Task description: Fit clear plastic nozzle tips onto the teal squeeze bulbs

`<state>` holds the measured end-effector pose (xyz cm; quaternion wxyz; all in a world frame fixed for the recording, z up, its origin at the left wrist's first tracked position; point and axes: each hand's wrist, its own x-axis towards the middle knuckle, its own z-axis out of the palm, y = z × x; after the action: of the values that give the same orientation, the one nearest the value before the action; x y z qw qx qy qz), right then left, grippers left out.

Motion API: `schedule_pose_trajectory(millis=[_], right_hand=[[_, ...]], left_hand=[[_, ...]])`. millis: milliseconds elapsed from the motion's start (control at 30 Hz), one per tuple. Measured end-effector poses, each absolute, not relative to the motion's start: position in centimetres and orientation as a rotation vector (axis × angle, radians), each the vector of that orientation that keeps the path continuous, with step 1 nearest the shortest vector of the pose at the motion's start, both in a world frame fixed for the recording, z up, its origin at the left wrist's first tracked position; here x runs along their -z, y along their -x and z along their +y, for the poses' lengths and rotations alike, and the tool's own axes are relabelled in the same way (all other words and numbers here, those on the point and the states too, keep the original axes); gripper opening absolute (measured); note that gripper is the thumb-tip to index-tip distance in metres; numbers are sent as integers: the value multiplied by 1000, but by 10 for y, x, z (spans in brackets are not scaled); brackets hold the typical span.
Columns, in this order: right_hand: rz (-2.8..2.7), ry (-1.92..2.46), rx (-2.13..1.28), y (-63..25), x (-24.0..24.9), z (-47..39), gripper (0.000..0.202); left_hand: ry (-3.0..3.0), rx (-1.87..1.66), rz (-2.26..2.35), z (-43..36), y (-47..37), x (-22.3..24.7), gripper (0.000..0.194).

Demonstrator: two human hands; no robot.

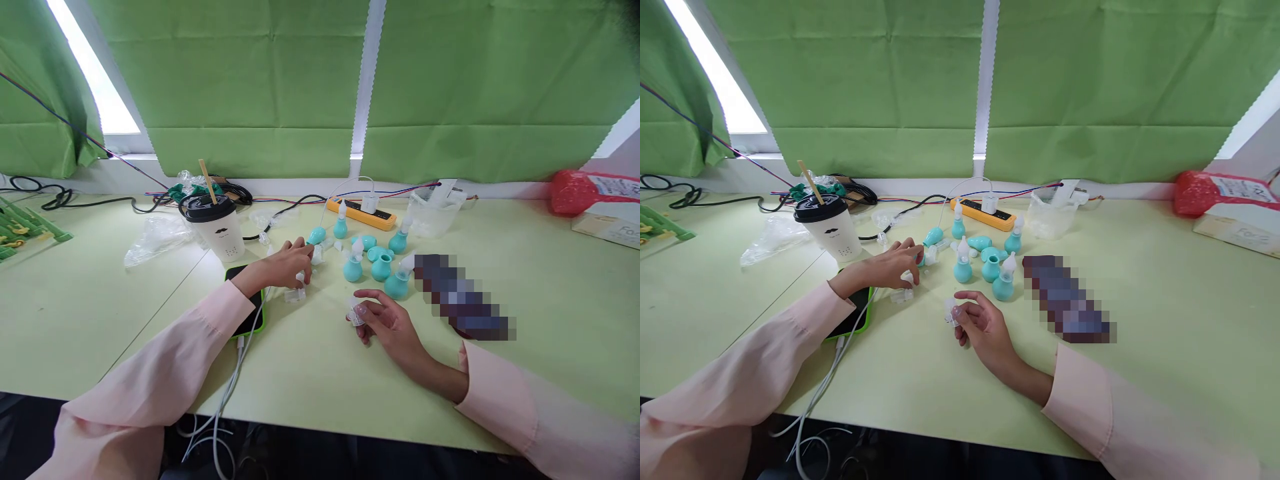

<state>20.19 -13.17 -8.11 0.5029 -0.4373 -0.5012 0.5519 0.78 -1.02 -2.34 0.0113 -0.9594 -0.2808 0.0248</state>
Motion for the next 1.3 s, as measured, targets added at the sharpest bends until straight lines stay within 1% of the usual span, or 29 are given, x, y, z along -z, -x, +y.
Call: schedule_pose_trajectory(millis=[100,167,233,333,433,533,667,800,1067,1200,1300], right_hand=[[-1203,1063,-1333,-202,79,-132,28],[-1188,1060,-1332,-202,78,-132,29],[-1159,1054,-1345,-202,77,-132,30],[-1091,1014,-1404,-202,77,-131,32],[-1015,963,-1448,-204,78,-131,34],[-952,978,-1484,-206,78,-132,34],[-956,999,-1544,-207,77,-133,30],[-999,978,-1550,-206,77,-134,28],[-1008,1008,-1568,-205,77,-133,31],[-1019,1014,-1586,-206,76,-133,32],[-1006,1030,-1600,-207,75,-133,33]], left_hand=[[3044,-20,-884,-8,-7,23,8],[3112,89,-881,-11,-7,20,8],[3206,281,-874,-20,-10,15,10],[3414,697,-858,-44,-17,12,15],[3558,1031,-870,-69,-25,18,15],[3598,1231,-1002,-83,-30,31,14],[3544,1432,-1241,-86,-32,48,13],[3442,1581,-1300,-88,-33,52,12],[3389,1730,-1147,-93,-34,53,11],[3275,1765,-966,-94,-34,56,9],[3136,1702,-761,-95,-34,57,6]])
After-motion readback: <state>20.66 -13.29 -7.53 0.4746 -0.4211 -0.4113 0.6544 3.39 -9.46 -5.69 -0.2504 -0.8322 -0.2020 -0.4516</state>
